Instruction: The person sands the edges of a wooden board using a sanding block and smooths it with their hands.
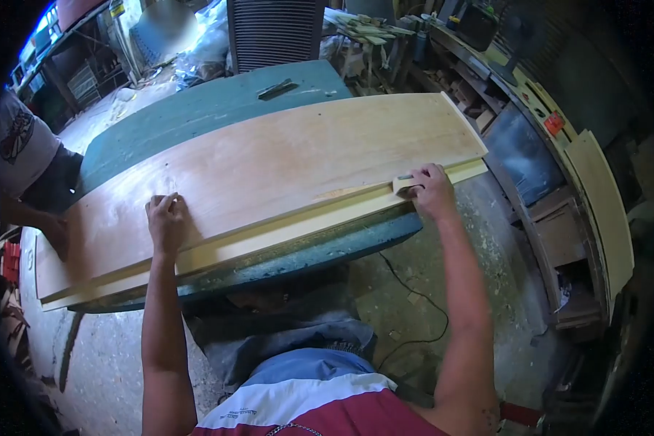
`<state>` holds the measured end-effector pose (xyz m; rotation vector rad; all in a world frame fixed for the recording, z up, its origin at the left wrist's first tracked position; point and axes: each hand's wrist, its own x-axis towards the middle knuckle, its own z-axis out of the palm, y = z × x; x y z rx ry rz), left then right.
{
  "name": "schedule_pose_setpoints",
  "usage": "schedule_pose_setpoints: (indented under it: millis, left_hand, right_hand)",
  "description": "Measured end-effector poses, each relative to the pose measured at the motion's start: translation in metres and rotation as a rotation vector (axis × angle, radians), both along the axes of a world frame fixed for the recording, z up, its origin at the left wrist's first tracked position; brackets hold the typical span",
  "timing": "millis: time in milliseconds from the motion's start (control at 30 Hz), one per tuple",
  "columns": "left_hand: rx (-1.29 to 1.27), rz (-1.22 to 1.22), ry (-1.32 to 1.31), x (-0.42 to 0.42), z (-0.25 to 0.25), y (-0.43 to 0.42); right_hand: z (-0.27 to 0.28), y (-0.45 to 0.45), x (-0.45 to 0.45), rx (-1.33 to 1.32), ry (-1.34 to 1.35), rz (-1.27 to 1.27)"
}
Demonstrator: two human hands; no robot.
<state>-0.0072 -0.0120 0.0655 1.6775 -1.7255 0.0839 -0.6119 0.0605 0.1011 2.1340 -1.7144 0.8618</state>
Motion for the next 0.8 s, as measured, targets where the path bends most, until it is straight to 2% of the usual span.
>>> schedule_pose_setpoints:
  millis: [67,100,167,200,267,333,400,500,533,567,667,800]
  left_hand:
    - [-0.008,-0.003,0.025,0.003,-0.004,-0.003]
    - [-0.009,-0.004,0.039,0.003,-0.005,-0.004]
    - [-0.015,-0.007,0.065,0.003,-0.006,-0.004]
    - [-0.014,-0.007,0.072,0.004,-0.008,-0.003]
    - [-0.010,-0.020,0.050,0.005,-0.006,-0.003]
    - [-0.011,-0.024,0.047,0.005,-0.008,-0.005]
    - [-0.014,-0.020,0.046,0.006,-0.006,-0.005]
    - [-0.002,-0.017,0.086,0.004,-0.005,0.000]
    - [-0.003,-0.011,0.075,0.004,-0.005,-0.001]
    - [-0.005,-0.006,0.066,0.004,-0.005,-0.002]
    - [-0.004,-0.008,0.081,0.006,-0.004,-0.003]
    - [-0.010,-0.011,0.093,0.006,-0.003,-0.002]
  right_hand:
    - [0.027,0.016,0.004,0.287,0.064,-0.280]
    - [0.042,0.021,0.017,0.284,0.076,-0.283]
    - [0.058,0.029,0.048,0.460,-0.072,-0.589]
    - [0.054,0.032,0.055,0.459,-0.066,-0.591]
    - [0.030,0.032,0.063,0.411,-0.309,-0.671]
    - [0.012,0.025,0.075,0.341,-0.311,-0.705]
    - [0.023,0.022,0.107,0.681,-0.819,-0.729]
    - [0.036,0.018,0.138,0.715,-0.919,-0.738]
    - [0.023,0.009,0.136,0.706,-0.923,-0.733]
    - [-0.004,-0.007,0.130,0.589,-0.822,-0.819]
    - [0.004,-0.018,0.152,0.511,-0.623,-0.910]
    - [0.001,-0.025,0.168,0.446,-0.646,-0.906]
